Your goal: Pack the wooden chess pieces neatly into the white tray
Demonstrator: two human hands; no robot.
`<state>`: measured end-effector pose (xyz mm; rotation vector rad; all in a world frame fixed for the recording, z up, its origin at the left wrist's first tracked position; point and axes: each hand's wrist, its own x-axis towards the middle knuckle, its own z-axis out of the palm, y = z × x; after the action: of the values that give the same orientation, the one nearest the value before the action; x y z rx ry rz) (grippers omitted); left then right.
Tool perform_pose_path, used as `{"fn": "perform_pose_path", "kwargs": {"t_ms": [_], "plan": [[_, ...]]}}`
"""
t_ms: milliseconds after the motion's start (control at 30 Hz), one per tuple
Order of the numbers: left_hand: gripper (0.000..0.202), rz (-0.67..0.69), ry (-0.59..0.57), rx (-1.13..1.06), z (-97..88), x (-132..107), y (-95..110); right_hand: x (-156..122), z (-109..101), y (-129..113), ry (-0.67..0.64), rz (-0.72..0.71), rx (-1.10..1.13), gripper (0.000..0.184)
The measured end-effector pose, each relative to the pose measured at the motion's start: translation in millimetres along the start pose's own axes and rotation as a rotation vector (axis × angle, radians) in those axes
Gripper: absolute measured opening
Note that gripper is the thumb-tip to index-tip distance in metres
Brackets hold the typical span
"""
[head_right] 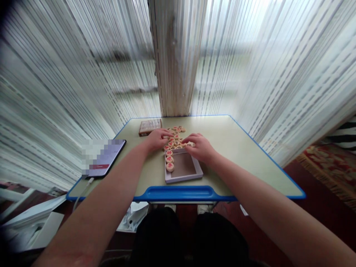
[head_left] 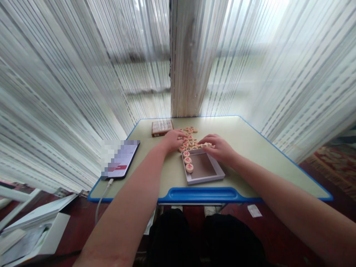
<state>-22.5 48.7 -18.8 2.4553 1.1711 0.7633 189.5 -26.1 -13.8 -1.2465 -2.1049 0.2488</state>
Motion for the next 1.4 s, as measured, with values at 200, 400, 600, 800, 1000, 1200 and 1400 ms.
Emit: {"fn": "perform_pose_path", "kwargs": {"t_ms": [200, 400, 600, 800, 1000, 1200, 1400], "plan": [[0.029, 0.041, -0.061, 0.068, 4.0, 1.0, -6.8, -0.9, 4.9, 1.6, -0.105, -0.038, -0.081, 0.025], [0.024, 0.041, -0.093, 0.114, 0.9, 0.9, -6.2, -5.1, 5.9, 0.9, -0.095, -0.01, -0.037, 0.024], [0.019, 0.044, -0.123, 0.114, -1.0, 1.8, -7.6, 17.2, 4.9, 0.5, -0.032, 0.121, -0.081, 0.024], [0.017, 0.001, -0.098, -0.001, -0.1, -1.0, -10.4, 62.2, 6.2, 4.7, -0.316, 0.04, -0.326, 0.024], [0.028, -0.071, -0.066, 0.012, 0.2, -3.2, -9.5, 64.8, 13.1, 11.7, -0.318, 0.211, -0.426, 0.028], [0.03, -0.032, 0.04, 0.234, 2.4, -2.6, -6.9, 74.3, 23.6, 13.1, -0.231, 0.346, -0.455, 0.033], [0.029, -0.176, 0.059, 0.261, -4.9, -3.4, -2.8, 84.7, 32.0, 13.4, -0.171, 0.37, -0.422, 0.021]]}}
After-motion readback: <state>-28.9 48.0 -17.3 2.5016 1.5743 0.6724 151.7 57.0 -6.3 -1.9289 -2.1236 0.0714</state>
